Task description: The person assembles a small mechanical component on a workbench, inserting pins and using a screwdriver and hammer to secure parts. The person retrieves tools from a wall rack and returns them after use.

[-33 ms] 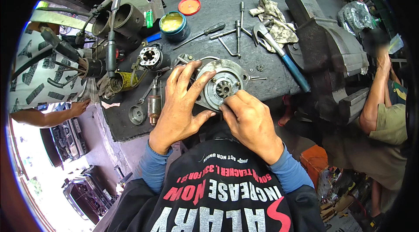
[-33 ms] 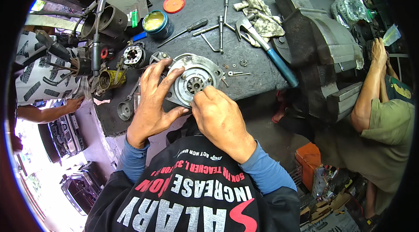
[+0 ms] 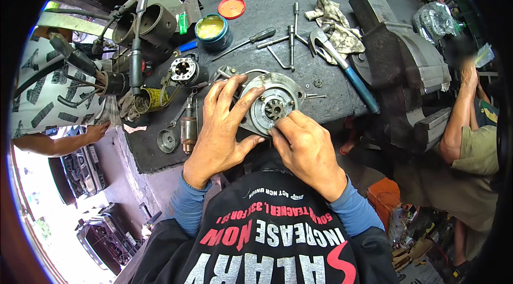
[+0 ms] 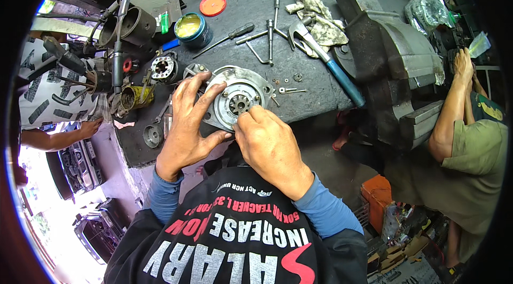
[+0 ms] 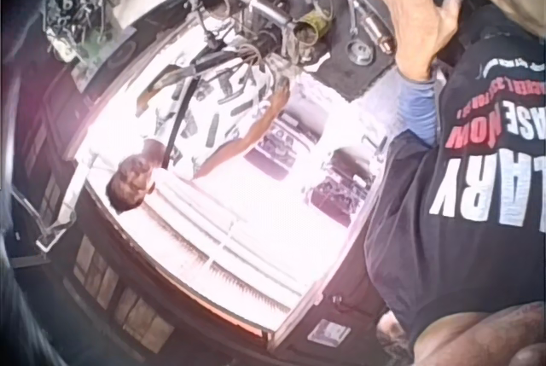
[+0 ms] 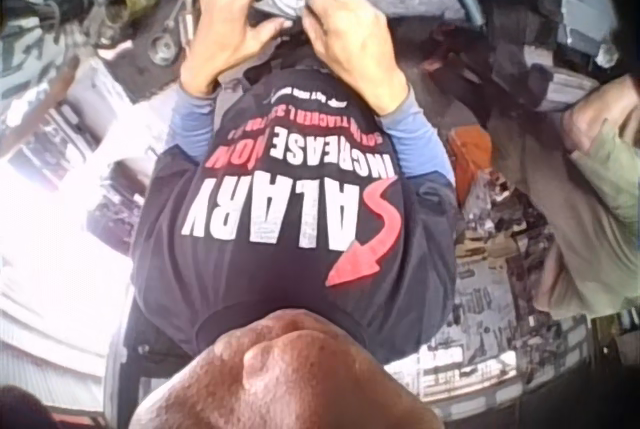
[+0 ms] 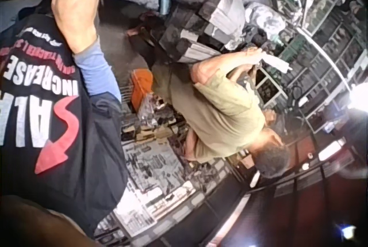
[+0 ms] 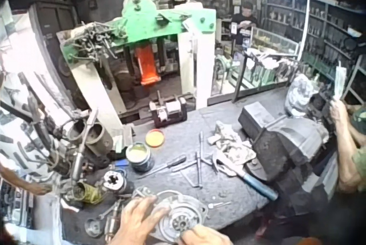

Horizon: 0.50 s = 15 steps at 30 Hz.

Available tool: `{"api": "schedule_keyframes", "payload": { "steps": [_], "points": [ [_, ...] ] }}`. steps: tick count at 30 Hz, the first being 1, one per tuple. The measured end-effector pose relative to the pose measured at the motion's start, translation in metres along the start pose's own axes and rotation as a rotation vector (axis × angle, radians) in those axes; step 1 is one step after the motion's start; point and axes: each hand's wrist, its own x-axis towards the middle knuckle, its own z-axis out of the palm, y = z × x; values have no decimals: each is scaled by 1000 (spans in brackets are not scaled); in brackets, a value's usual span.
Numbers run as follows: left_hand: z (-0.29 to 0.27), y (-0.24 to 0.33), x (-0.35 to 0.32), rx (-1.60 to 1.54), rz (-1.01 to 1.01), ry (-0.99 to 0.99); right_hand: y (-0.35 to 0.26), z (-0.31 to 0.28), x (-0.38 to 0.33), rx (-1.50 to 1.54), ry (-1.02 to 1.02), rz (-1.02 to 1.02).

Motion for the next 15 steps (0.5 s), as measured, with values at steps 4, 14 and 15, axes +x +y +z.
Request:
{"api": "schedule_keyframes", "payload": {
  "steps": [4,14,15],
  "points": [
    [3,-4,3,-22,-4,29,1,1,0,-25,-4,14],
    [5,-14,1,-26,-3,26,0,15,-4,-3,78,-51],
    [5,-14,0,-24,-2,26,0,17,-4,-33,81,-55]
  ]
}}
